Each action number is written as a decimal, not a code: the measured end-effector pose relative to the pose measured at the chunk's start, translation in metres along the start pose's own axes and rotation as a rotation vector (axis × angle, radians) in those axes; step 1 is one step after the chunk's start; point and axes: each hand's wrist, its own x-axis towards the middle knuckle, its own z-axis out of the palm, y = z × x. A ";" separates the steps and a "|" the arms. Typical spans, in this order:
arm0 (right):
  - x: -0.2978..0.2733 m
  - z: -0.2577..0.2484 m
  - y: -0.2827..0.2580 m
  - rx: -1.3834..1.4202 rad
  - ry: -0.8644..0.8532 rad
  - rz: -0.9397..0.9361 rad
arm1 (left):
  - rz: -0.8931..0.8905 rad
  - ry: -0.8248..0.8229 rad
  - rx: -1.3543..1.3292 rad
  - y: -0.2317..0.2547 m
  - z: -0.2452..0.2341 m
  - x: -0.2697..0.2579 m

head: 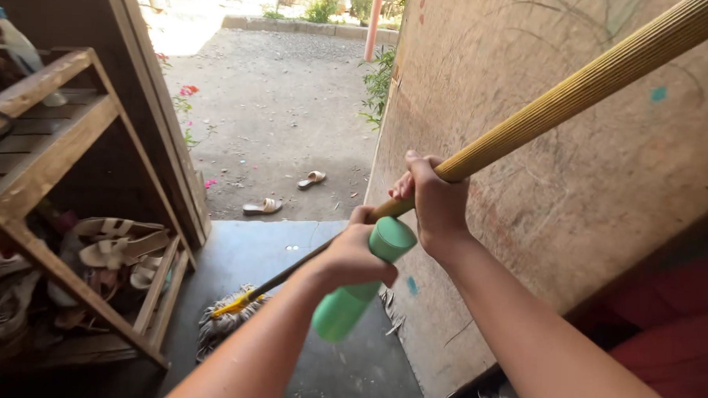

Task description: Mopping the floor in a transition area between a mudroom and an outdoor yard.

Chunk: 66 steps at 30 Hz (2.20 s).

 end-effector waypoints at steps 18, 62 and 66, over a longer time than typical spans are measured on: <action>0.002 0.050 -0.084 -0.177 0.057 -0.175 | 0.063 0.145 -0.328 0.081 -0.019 -0.044; -0.002 0.165 0.095 -0.339 0.412 -0.096 | -0.566 0.416 0.069 -0.188 -0.198 -0.043; 0.004 0.160 0.082 -0.246 0.453 -0.141 | -0.504 0.429 0.020 -0.198 -0.191 -0.039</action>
